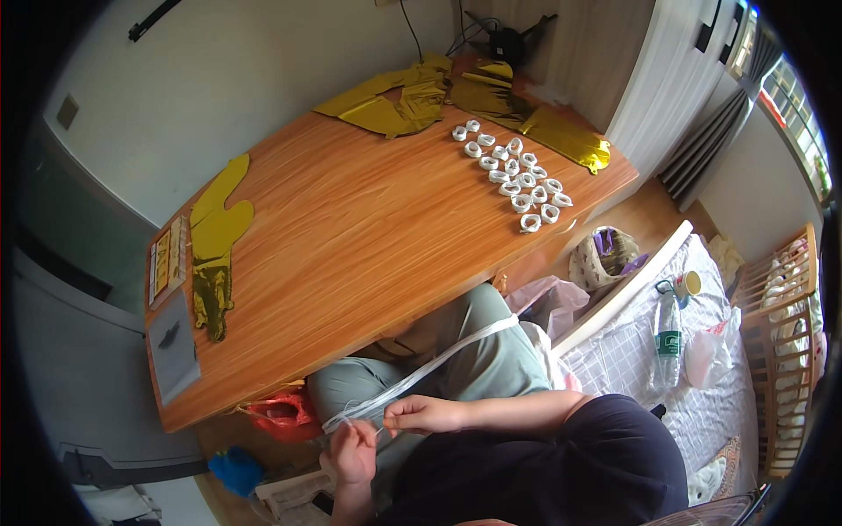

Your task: Measuring and preparing white string or cord at a desk.

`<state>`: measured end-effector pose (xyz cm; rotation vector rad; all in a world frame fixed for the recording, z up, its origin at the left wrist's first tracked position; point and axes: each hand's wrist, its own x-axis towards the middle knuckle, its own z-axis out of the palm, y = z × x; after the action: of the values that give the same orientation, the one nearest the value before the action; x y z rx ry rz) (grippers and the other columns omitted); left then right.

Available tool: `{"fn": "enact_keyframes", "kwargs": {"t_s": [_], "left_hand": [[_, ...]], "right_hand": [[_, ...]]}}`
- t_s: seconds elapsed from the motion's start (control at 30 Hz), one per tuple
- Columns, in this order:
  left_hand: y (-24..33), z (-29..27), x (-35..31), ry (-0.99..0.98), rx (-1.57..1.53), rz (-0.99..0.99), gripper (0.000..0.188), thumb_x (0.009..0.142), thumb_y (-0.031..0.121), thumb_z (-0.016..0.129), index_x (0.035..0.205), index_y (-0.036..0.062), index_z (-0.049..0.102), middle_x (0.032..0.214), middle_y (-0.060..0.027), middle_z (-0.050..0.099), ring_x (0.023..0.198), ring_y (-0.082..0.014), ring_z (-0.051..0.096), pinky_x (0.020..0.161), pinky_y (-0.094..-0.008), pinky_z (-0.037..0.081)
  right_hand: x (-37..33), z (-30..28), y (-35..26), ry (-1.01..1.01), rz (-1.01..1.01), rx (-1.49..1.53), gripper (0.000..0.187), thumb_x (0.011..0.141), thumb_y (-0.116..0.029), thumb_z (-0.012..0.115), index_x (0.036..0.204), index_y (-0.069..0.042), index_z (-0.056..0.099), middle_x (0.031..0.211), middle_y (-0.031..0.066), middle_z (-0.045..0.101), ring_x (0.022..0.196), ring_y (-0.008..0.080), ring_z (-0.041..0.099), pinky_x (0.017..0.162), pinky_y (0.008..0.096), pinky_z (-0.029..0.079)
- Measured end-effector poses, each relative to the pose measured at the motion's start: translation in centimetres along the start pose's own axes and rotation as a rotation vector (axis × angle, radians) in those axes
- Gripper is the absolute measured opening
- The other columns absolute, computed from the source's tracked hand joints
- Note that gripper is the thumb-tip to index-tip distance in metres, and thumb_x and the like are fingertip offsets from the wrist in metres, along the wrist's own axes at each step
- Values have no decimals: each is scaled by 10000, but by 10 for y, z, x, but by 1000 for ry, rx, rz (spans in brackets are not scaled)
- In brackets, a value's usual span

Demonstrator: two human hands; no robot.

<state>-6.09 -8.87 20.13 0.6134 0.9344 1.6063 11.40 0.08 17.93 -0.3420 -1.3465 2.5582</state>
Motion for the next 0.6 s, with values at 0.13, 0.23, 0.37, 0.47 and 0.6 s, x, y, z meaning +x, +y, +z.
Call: {"fn": "enact_keyframes", "kwargs": {"t_s": [0.13, 0.23, 0.37, 0.47, 0.6], "left_hand": [[-14, -29, 3, -126, 16, -346, 316, 960, 221, 501, 706, 42, 560, 637, -9, 511, 574, -103, 405, 562, -254, 311], [-25, -12, 6, 18, 463, -228, 332, 961, 203, 524, 693, 18, 587, 629, -7, 542, 565, -88, 448, 547, -244, 352], [-32, -16, 8, 176, 600, -128, 256, 964, 179, 556, 827, -8, 664, 733, -28, 631, 648, -92, 553, 604, -249, 435], [-13, 0, 5, 276, 336, -295, 247, 962, 195, 564, 856, 0, 673, 767, -34, 644, 640, -95, 555, 618, -242, 436], [-10, -33, 2, 56, -279, -470, 222, 955, 166, 556, 838, 16, 670, 769, -47, 651, 622, -96, 547, 614, -247, 437]], "right_hand": [[1, -1, -4, 92, 83, 109, 297, 1005, -348, 474, 865, -110, 582, 609, -96, 393, 504, 25, 313, 445, 216, 231], [17, 5, 8, 167, -147, 62, 313, 991, -364, 501, 865, -86, 571, 685, -70, 485, 530, 56, 413, 458, 250, 332], [4, 21, -5, 298, -467, -838, 226, 947, -279, 548, 980, -55, 548, 823, 42, 624, 601, 213, 607, 526, 370, 485], [1, 22, 2, 246, -398, -1339, 137, 905, -208, 555, 924, -72, 554, 711, 121, 610, 602, 324, 619, 508, 426, 495], [3, 7, 3, 161, -192, -1371, 169, 923, -241, 528, 972, -80, 541, 740, 130, 633, 617, 329, 632, 540, 446, 495]]}}
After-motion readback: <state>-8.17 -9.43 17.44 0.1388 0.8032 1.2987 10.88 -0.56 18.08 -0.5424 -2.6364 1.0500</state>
